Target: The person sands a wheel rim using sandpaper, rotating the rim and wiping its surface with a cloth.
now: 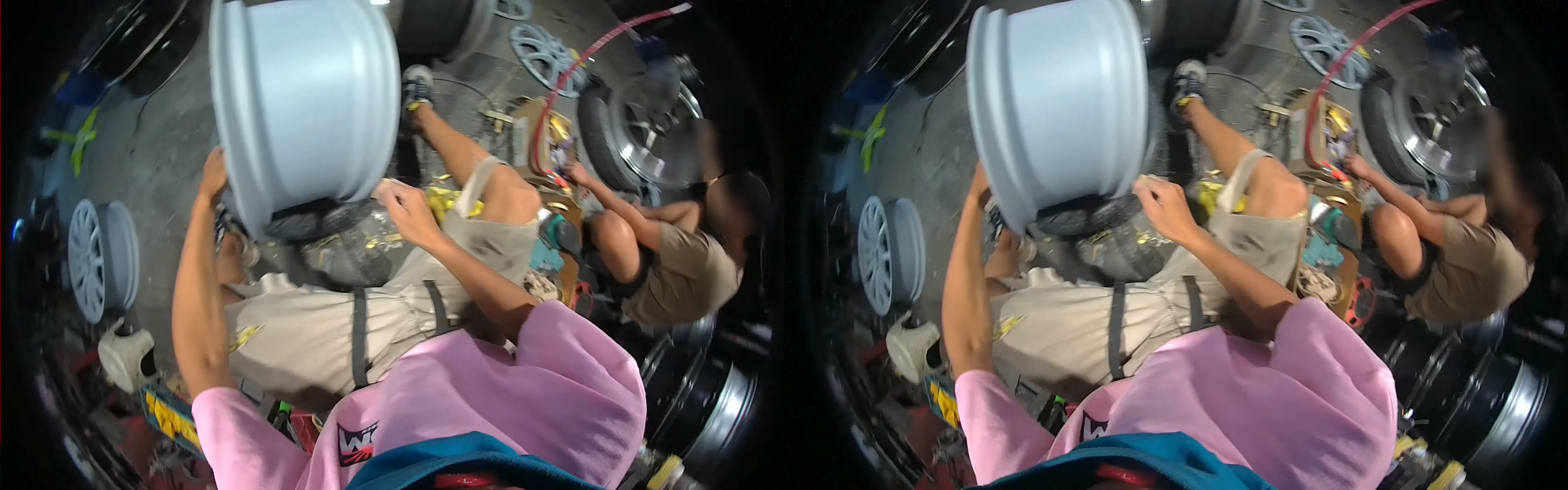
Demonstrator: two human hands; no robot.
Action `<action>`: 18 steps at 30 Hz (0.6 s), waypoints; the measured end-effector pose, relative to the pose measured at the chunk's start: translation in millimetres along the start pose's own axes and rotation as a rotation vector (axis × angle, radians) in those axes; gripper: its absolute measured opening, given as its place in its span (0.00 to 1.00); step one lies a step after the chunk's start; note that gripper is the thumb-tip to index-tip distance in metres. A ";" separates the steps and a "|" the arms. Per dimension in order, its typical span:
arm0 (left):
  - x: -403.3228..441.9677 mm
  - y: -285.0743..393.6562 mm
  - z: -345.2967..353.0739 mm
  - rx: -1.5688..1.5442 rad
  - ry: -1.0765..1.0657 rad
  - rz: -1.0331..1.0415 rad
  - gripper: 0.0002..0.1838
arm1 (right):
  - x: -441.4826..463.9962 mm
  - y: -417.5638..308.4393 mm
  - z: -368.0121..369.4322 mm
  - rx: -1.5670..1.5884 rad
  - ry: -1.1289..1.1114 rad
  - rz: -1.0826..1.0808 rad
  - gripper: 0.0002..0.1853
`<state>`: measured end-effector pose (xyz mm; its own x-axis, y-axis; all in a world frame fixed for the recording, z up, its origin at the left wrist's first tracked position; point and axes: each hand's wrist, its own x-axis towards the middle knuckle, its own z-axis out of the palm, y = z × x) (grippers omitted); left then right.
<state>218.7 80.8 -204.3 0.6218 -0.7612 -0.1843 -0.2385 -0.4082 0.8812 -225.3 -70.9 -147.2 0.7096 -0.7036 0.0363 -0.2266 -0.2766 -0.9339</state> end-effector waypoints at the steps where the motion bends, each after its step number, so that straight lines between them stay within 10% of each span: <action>1: 6.8 -7.4 -0.8 0.026 0.013 0.042 0.30 | -6.7 10.5 12.0 0.053 0.010 0.014 0.14; 9: -26.5 37.6 -3.0 0.053 -0.169 -0.355 0.31 | -20.3 33.8 36.4 0.048 -0.068 0.109 0.17; 18: -7.1 -12.7 -4.5 0.061 -0.126 -0.129 0.28 | -10.3 46.7 55.6 0.095 0.169 -0.101 0.23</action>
<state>220.7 93.7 -212.2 0.5523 -0.7562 -0.3508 -0.2097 -0.5333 0.8195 -206.1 -40.2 -211.0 0.6018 -0.7773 0.1833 -0.0903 -0.2943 -0.9515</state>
